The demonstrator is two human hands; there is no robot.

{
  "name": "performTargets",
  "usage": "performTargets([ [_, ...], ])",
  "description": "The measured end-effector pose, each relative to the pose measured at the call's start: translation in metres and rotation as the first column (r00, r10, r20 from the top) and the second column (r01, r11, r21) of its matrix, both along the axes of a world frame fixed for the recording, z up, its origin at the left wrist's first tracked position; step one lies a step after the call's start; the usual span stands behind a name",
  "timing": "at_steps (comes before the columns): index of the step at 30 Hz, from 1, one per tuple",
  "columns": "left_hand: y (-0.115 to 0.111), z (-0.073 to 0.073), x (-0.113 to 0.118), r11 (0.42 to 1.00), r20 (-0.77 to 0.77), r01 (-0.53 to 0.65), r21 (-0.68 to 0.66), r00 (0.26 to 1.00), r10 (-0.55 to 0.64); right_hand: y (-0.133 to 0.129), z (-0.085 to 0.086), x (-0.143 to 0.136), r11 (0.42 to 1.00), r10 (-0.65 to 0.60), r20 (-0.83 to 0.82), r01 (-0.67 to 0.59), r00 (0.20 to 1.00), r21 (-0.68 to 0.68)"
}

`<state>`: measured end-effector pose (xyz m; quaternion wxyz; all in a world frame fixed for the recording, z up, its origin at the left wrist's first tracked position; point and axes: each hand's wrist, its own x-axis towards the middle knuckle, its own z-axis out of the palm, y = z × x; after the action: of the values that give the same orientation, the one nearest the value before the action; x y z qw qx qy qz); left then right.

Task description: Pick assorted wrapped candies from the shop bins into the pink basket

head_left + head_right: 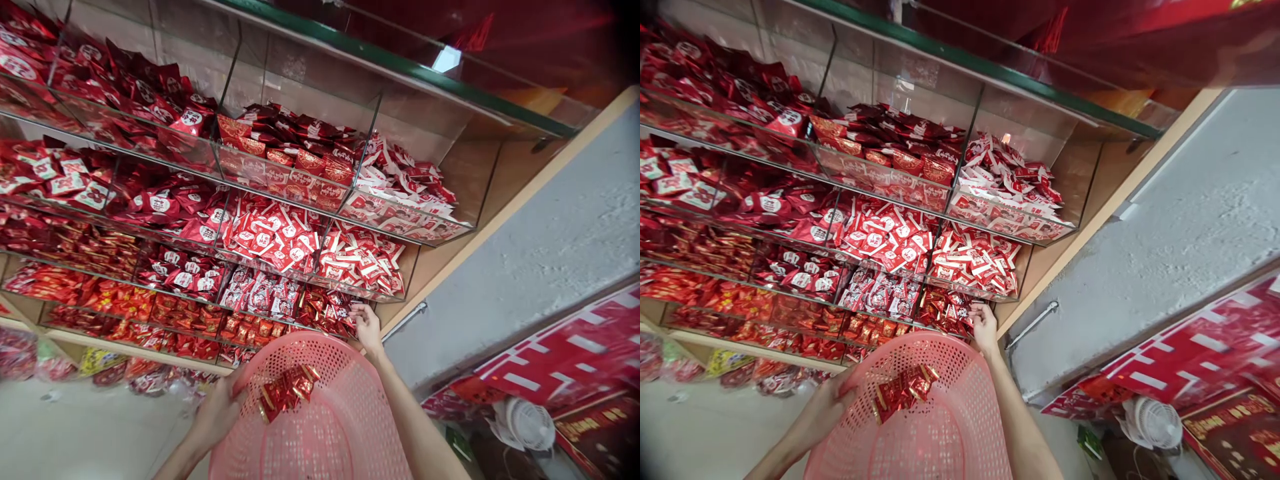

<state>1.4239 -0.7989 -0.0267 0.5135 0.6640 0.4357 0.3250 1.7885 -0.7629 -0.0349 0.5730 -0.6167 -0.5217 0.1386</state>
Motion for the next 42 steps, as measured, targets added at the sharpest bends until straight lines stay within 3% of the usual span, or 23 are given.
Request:
performTargets([
  [5, 0.001, -0.004, -0.001, 1.000, 0.002, -0.001, -0.011, 1.000, 0.001, -0.021, 0.001, -0.007, 1.000, -0.005, 0.050, 0.004, 0.999, 0.005],
  [11, 0.003, -0.005, -0.001, 1.000, -0.004, 0.006, -0.007, 1.000, -0.006, -0.048, 0.004, -0.019, 0.995, -0.036, 0.436, 0.071, 0.899, -0.064],
  [16, 0.004, -0.005, 0.000, 1.000, -0.007, 0.015, 0.004, 1.000, -0.015, -0.043, 0.007, -0.046, 0.978, 0.140, 0.679, 0.004, 0.720, -0.206],
  [19, 0.004, -0.004, 0.001, 1.000, -0.017, 0.016, -0.001, 1.000, -0.016, -0.035, 0.007, -0.063, 0.965, 0.162, 0.760, 0.059, 0.629, -0.254],
  [27, 0.004, -0.001, 0.004, 0.999, -0.003, 0.033, -0.017, 0.999, -0.033, -0.031, 0.007, -0.065, 0.960, 0.168, 0.785, 0.081, 0.596, -0.267],
  [31, 0.005, 0.002, 0.006, 0.999, 0.015, 0.037, -0.028, 0.999, -0.036, -0.033, 0.013, -0.062, 0.977, 0.100, 0.779, 0.089, 0.619, -0.196],
  [35, 0.006, 0.003, 0.007, 0.999, 0.015, 0.029, -0.031, 0.999, -0.029, -0.038, 0.025, -0.064, 0.997, 0.010, 0.670, 0.043, 0.743, -0.063],
  [39, 0.006, 0.000, 0.007, 0.997, 0.006, 0.073, -0.037, 0.997, -0.073, -0.044, 0.031, -0.067, 0.998, -0.043, 0.384, 0.053, 0.922, -0.017],
  [42, 0.007, -0.002, 0.006, 0.993, -0.007, 0.112, -0.035, 0.994, -0.112, -0.049, 0.026, -0.070, 0.997, -0.047, 0.085, 0.052, 0.995, -0.057],
])
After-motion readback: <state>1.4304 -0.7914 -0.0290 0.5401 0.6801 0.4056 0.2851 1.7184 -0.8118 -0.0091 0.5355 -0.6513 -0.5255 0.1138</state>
